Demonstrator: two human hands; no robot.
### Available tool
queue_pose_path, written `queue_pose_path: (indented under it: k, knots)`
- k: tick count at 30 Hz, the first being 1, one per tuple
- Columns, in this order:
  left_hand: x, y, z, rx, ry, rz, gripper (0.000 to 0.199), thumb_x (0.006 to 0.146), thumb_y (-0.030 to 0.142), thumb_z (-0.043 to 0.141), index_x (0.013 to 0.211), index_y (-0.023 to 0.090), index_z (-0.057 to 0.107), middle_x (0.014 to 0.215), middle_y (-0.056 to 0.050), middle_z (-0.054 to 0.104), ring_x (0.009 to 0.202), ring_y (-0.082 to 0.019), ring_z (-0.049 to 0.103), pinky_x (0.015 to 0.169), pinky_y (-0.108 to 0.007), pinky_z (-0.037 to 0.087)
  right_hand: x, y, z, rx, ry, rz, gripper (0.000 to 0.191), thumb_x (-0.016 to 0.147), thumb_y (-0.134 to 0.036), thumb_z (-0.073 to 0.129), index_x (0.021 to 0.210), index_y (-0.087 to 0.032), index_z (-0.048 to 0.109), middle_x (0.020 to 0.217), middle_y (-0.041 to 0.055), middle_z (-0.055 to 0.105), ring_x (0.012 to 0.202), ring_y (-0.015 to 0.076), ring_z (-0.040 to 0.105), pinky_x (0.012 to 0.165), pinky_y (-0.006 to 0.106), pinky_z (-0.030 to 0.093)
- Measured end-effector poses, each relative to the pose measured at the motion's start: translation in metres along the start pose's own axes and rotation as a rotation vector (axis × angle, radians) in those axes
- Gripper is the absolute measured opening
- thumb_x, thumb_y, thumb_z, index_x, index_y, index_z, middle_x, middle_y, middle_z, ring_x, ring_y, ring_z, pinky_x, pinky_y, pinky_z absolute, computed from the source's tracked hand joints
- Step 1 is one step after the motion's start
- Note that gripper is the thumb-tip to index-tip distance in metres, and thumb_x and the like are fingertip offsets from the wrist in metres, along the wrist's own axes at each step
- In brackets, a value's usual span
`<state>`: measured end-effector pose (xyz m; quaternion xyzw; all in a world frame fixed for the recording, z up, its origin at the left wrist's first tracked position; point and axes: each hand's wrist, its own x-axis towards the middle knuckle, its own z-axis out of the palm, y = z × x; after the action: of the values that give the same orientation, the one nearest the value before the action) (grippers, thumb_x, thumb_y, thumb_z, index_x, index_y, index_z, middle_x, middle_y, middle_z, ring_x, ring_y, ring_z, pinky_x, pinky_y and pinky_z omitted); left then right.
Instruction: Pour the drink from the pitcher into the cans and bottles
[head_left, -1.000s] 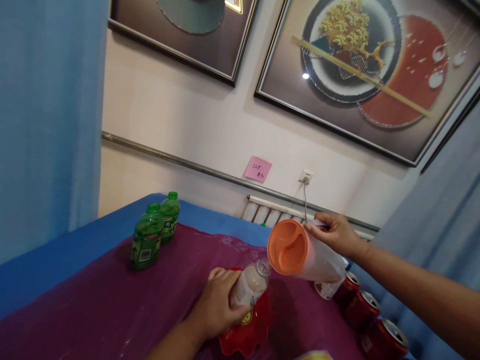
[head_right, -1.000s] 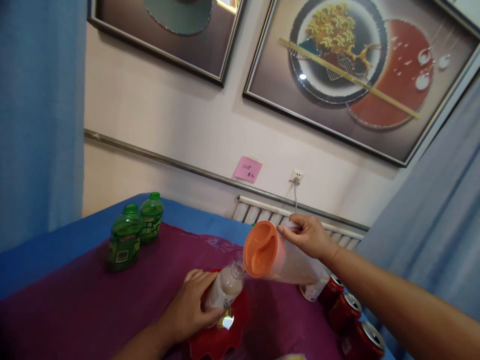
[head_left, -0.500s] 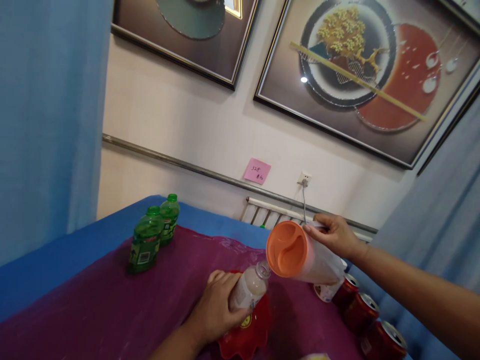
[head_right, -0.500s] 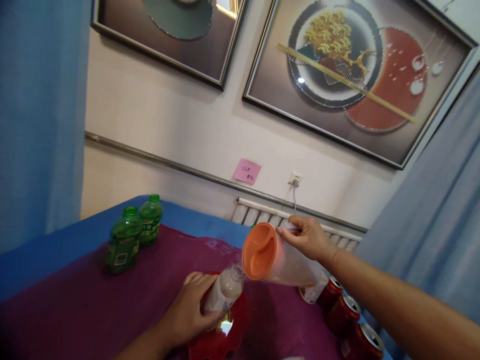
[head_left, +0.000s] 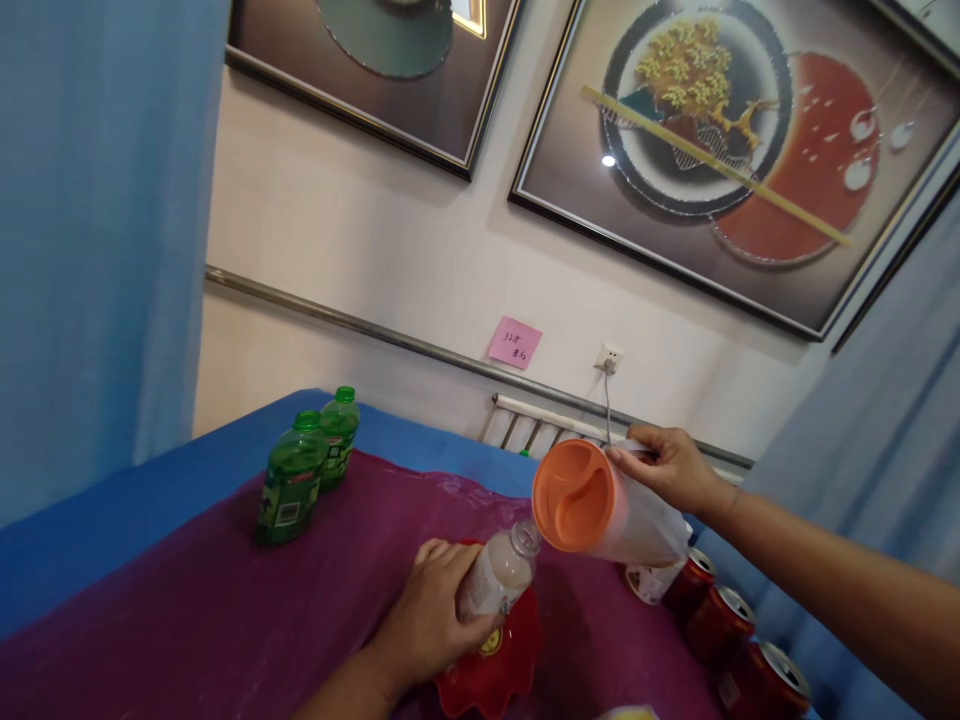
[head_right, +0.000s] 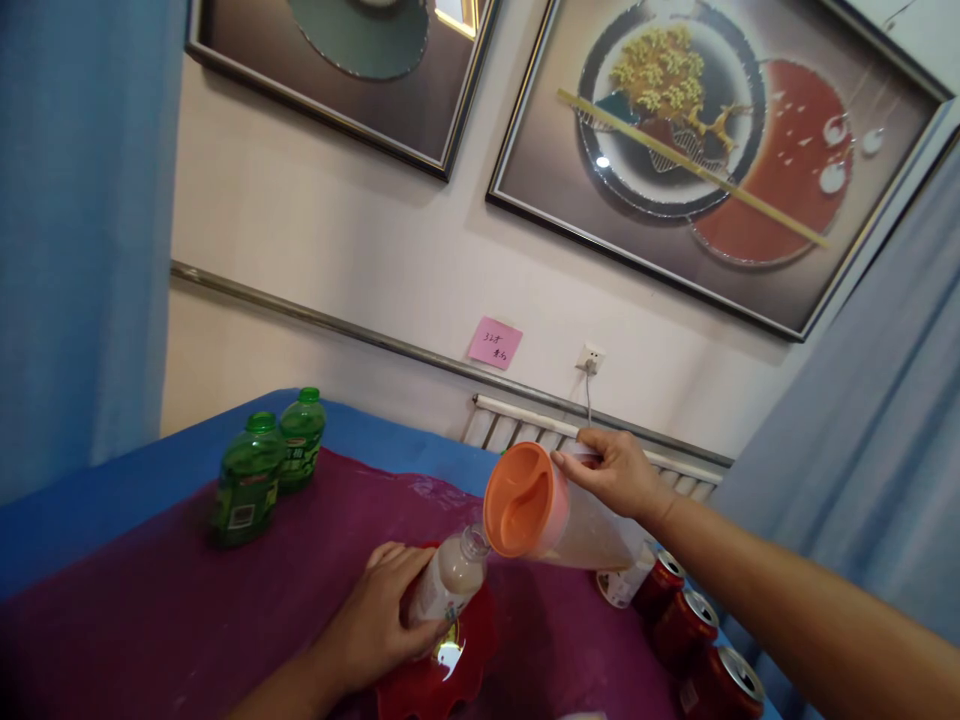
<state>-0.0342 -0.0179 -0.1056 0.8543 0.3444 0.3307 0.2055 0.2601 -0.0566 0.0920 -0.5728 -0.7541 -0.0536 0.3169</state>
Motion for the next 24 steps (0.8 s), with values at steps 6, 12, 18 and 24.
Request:
queue_pose_path:
  k: [6,12,18,24]
  knots:
    - [0.0,0.0009,-0.0008,-0.014,-0.011,-0.003,0.035,0.073,0.039,0.075,0.102,0.026,0.063,0.098,-0.001,0.069,0.094,-0.024,0.058,0.091,-0.039,0.034,0.0007,-0.0003,-0.0002,-0.014,0.006,0.001,0.051,0.084,-0.055,0.06,0.057,-0.023,0.032,0.055,-0.0058,0.026,0.052,0.0097,0.026,0.047,0.025,0.02]
    - [0.0003,0.0005,-0.0004,-0.018,0.001,0.002,0.035,0.072,0.04,0.075,0.102,0.026,0.063,0.099,-0.002,0.07,0.095,-0.025,0.058,0.092,-0.04,0.035,0.0004,0.0011,-0.0002,-0.007,-0.003,-0.001,0.049,0.085,-0.054,0.061,0.058,-0.023,0.034,0.055,-0.0057,0.027,0.053,0.0096,0.027,0.047,0.025,0.02]
    - [0.0,0.0002,-0.0005,-0.002,0.008,0.003,0.034,0.072,0.042,0.075,0.099,0.026,0.063,0.097,-0.002,0.069,0.093,-0.025,0.058,0.09,-0.039,0.036,0.0005,-0.0004,-0.0014,-0.024,-0.009,0.002,0.05,0.085,-0.055,0.061,0.058,-0.022,0.035,0.055,-0.0059,0.028,0.052,0.0095,0.027,0.048,0.025,0.02]
    - [-0.0002,0.0026,-0.0029,-0.011,-0.008,-0.01,0.034,0.074,0.041,0.075,0.101,0.025,0.064,0.098,-0.002,0.069,0.094,-0.025,0.058,0.091,-0.04,0.035,-0.0004,-0.0008,-0.002,-0.02,-0.014,0.003,0.051,0.085,-0.057,0.06,0.058,-0.023,0.034,0.055,-0.0061,0.027,0.053,0.0096,0.026,0.048,0.025,0.02]
